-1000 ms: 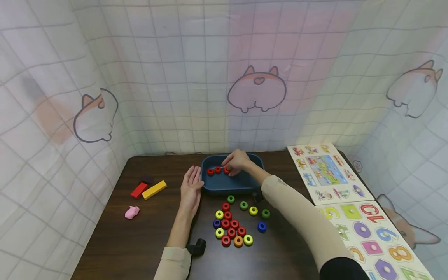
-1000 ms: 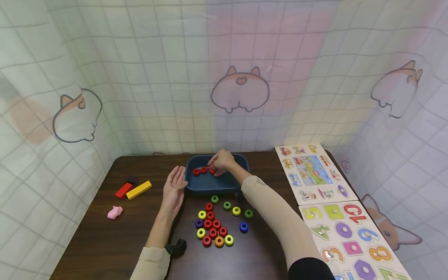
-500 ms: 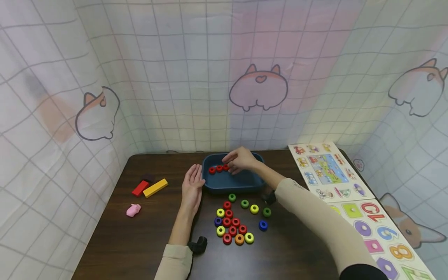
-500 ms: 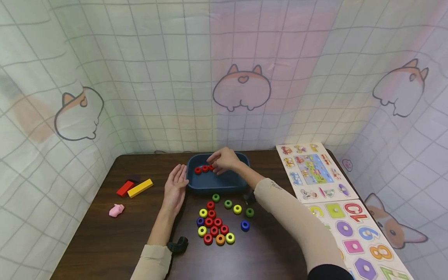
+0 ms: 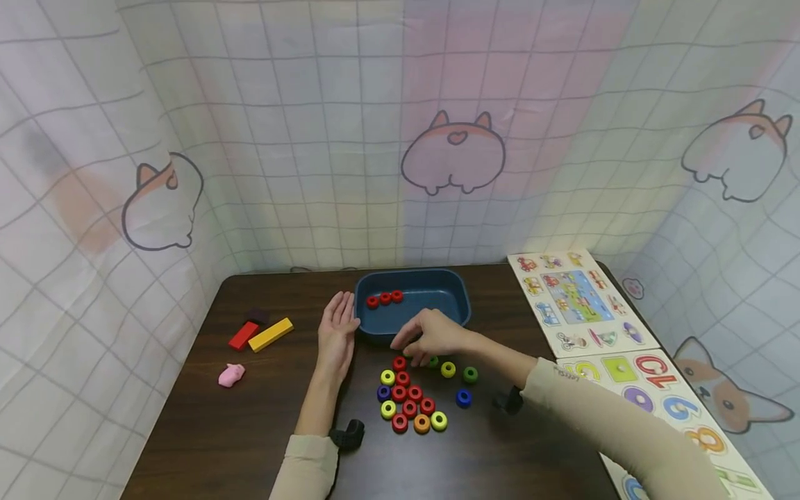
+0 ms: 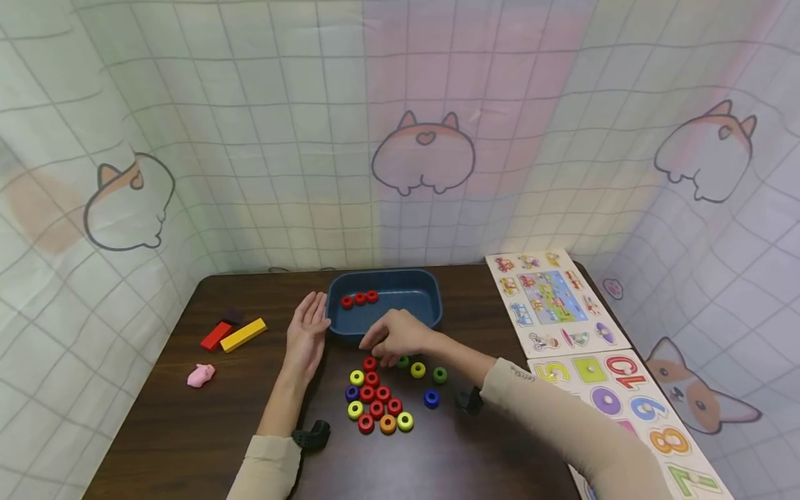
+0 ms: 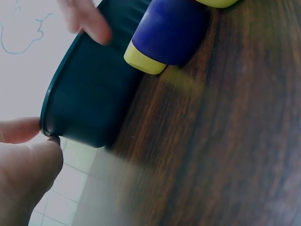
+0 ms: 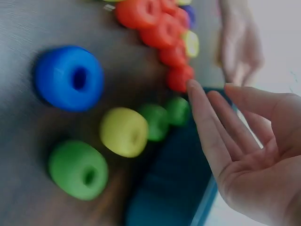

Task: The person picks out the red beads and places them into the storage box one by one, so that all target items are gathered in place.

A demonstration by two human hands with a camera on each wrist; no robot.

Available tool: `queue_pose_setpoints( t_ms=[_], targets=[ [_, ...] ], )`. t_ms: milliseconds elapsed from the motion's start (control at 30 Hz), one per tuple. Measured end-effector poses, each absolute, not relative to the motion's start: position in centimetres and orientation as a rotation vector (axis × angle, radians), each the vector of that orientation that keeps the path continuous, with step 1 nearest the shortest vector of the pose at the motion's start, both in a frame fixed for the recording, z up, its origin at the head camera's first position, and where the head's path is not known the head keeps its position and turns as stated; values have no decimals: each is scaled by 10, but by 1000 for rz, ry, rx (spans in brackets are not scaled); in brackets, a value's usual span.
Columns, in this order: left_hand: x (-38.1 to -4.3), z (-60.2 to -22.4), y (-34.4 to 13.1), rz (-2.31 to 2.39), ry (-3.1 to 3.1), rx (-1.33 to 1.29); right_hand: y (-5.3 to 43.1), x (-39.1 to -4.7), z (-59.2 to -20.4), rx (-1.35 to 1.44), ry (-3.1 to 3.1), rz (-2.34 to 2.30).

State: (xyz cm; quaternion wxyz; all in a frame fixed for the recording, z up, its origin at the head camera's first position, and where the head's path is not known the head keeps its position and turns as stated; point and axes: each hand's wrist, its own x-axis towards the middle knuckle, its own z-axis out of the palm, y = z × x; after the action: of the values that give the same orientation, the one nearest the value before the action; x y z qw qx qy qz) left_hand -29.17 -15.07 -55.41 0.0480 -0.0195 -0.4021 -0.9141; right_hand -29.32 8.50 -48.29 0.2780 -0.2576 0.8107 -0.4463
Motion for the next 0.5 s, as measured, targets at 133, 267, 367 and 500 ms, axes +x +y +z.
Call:
queue_pose_setpoints(
  t_ms=[133,267,367,500],
  targets=[
    [-291,-554,-152,-2780,-1230,-59,79,-284,-498,-746,2227,-1106],
    [-292,-555,-151,-2772,-1237,-69,76,-278,-506,-724,2234,-1120],
    [-292,-556,-151,-2769,-1247,-71,74,-276,-510,-674,2230,-1155],
    [-291,-554,-151,-2772,-1253,-79,74,-275,-510,-612,2208,-1196]
  ],
)
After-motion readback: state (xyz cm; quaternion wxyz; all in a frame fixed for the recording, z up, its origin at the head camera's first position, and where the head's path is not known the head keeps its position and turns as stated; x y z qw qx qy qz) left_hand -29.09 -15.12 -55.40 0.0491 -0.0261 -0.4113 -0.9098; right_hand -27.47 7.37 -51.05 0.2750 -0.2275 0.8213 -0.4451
